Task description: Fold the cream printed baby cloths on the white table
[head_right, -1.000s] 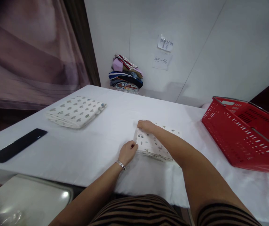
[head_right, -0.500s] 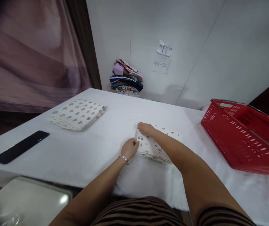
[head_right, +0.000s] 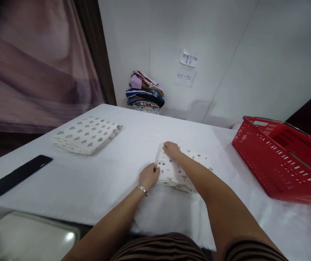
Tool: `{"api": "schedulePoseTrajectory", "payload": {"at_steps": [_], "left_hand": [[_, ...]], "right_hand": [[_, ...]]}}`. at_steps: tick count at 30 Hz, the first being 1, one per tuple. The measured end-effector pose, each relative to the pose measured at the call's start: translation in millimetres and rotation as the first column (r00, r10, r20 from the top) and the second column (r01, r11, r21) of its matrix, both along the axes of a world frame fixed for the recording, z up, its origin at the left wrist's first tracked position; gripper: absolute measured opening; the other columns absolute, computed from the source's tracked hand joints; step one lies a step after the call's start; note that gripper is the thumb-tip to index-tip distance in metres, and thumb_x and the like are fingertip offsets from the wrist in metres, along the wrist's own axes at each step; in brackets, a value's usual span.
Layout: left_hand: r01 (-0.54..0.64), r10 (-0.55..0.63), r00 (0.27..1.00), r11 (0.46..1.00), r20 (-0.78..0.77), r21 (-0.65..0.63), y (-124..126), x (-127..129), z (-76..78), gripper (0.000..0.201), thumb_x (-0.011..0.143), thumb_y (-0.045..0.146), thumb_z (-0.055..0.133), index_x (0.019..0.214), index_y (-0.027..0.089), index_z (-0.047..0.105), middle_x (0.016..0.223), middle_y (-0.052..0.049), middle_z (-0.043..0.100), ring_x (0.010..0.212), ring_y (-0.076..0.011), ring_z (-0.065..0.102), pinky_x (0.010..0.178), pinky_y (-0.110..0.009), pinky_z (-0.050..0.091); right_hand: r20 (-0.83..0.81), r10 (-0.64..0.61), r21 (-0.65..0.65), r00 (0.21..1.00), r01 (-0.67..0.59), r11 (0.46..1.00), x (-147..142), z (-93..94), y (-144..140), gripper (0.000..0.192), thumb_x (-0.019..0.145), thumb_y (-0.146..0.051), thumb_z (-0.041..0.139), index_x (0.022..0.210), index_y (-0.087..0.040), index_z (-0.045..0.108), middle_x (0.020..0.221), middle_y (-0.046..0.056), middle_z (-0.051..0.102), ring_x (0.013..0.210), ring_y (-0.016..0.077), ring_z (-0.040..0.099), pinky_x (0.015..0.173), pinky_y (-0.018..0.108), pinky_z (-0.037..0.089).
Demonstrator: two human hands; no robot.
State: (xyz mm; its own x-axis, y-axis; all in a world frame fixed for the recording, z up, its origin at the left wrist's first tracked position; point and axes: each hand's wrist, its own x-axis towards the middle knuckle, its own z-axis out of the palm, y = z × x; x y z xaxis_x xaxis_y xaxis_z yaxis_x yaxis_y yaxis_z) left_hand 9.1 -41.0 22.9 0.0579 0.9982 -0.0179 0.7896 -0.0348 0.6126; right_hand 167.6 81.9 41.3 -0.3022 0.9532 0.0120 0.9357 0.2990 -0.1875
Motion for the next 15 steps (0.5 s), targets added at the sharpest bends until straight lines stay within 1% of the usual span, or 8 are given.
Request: {"api": "schedulePoseTrajectory", "payload": {"at_steps": [4,7,11,15], "left_hand": [[0.007,-0.007,1.0,1.0,-0.007,-0.007,-0.3,-0.3,-0.3,0.017,0.084,0.029,0.043,0.07,0.02,0.051,0.073,-0.002,0.059,0.07,-0.0171,0.055,0.056,-0.027,0.026],[0.015,-0.015,1.0,1.0,-0.016,-0.006,-0.5,-0.7,-0.8,0.018,0.084,0.03,0.043,0.071,0.02,0.051,0.073,-0.002,0.06,0.07,-0.017,0.056,0.056,-0.027,0.026],[0.021,-0.021,0.999,1.0,-0.036,-0.005,-0.8,-1.2,-1.1,0.018,0.085,0.03,0.043,0.072,0.02,0.051,0.076,-0.002,0.061,0.072,-0.0162,0.056,0.057,-0.027,0.028],[0.023,-0.023,0.999,1.0,-0.047,-0.01,-1.0,-1.7,-0.7,0.018,0.085,0.031,0.044,0.073,0.02,0.052,0.076,-0.001,0.062,0.073,-0.0155,0.056,0.058,-0.027,0.029]], "right_hand": [[-0.081,-0.037,-0.02,0.996,0.036,0.999,1.9,-2.4,4.7,0.028,0.09,-0.033,0.043,0.106,-0.021,0.062,0.116,0.005,0.062,0.103,0.0193,0.055,0.084,0.026,0.041],[-0.088,-0.073,-0.039,0.993,0.07,0.997,2.8,-0.6,9.3,0.03,0.092,-0.03,0.037,0.101,-0.021,0.065,0.108,0.004,0.065,0.097,0.0173,0.058,0.079,0.023,0.042],[-0.044,-0.134,-0.072,0.99,0.13,0.989,0.2,7.1,19.1,0.036,0.092,-0.034,0.035,0.09,-0.018,0.068,0.095,0.004,0.069,0.087,0.0148,0.06,0.073,0.02,0.041],[0.06,-0.217,-0.113,0.974,0.222,0.968,-6.9,16.1,34.5,0.036,0.086,-0.039,0.044,0.087,-0.014,0.069,0.091,0.009,0.069,0.084,0.0178,0.062,0.066,0.021,0.042]]}}
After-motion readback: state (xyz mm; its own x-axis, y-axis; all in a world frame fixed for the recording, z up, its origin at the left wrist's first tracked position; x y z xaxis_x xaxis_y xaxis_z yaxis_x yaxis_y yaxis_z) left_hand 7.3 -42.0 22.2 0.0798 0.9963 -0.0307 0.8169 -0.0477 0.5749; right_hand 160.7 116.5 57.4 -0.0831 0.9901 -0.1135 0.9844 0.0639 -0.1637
